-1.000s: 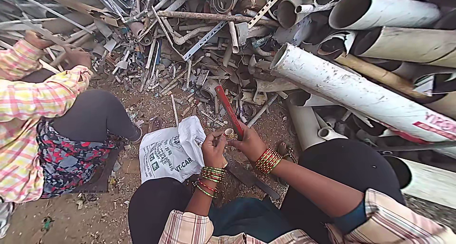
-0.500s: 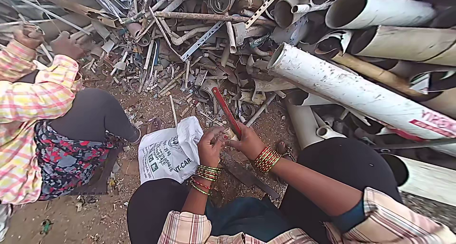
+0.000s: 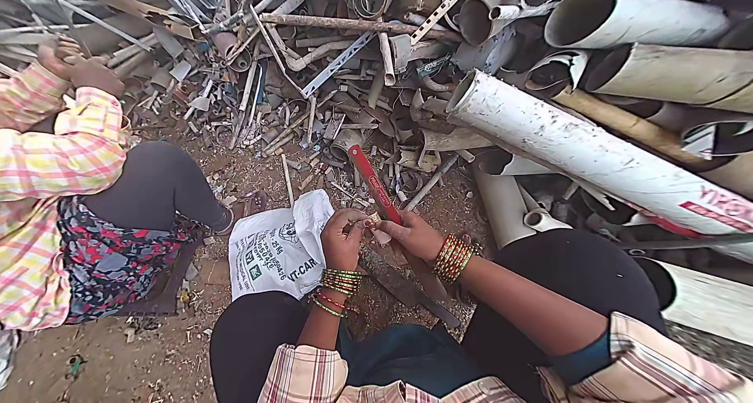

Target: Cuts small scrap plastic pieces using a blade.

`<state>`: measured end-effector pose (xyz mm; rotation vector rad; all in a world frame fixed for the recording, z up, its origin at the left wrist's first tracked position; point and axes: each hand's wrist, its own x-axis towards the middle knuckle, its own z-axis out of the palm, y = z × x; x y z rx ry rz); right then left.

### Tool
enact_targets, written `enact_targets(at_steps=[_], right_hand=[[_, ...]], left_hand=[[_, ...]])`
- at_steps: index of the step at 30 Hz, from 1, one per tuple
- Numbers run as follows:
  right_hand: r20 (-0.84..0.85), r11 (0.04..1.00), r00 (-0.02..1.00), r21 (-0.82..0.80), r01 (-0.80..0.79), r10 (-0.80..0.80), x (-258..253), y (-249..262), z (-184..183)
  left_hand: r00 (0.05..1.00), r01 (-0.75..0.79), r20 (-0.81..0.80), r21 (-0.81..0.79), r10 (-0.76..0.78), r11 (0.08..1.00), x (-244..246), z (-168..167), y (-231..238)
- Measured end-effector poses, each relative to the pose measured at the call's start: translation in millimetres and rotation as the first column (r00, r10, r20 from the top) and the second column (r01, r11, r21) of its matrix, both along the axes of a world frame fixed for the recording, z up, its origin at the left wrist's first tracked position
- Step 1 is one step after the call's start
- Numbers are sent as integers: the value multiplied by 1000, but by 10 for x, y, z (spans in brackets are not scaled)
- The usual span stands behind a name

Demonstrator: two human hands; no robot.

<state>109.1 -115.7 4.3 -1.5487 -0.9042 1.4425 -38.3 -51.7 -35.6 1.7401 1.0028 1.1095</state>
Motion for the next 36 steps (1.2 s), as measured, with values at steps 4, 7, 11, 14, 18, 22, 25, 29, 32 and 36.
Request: enact_targets(at_steps=[4,7,11,14,18,22,25,29,32,36], right_hand=[[-10,1000,1000,1,-24,24,10,8,-17],[-1,1000,1000,-5,-27,27,23,11,-14],[7,999,999,-8,-31,31,25,14,-34],[-13,1000,1000,-18,7,-7,-2,12,-25],[-90,991,987,-42,130,-134,-19,24,-5],[-125,987,980,-61,150,-156,-12,26,20],[-124,988,981,-56,141,-147,-15,16,17],[-116,990,983,-47,134,-139,-17,15,15],[-109,990,984,-48,133,-137,-17,19,6],[-123,992,985,-46,118,-123,-30,13,17]], left_hand=[[1000,-18,-24,73,19,997,-10,-21,10],[998,-43,-39,136,49,990,-7,-22,7],[993,-38,-100,186,58,982,-10,-7,3],[991,-35,-121,195,59,980,3,-3,-19],[995,-34,-89,168,50,985,14,-19,-20],[992,-30,-124,82,40,996,-4,-8,-9],[992,-53,-110,82,62,995,-5,-14,-10],[993,-77,-84,62,82,995,8,-13,-8],[994,-38,-100,107,49,994,-1,-15,-1],[994,-20,-106,150,37,988,-5,-25,-3]])
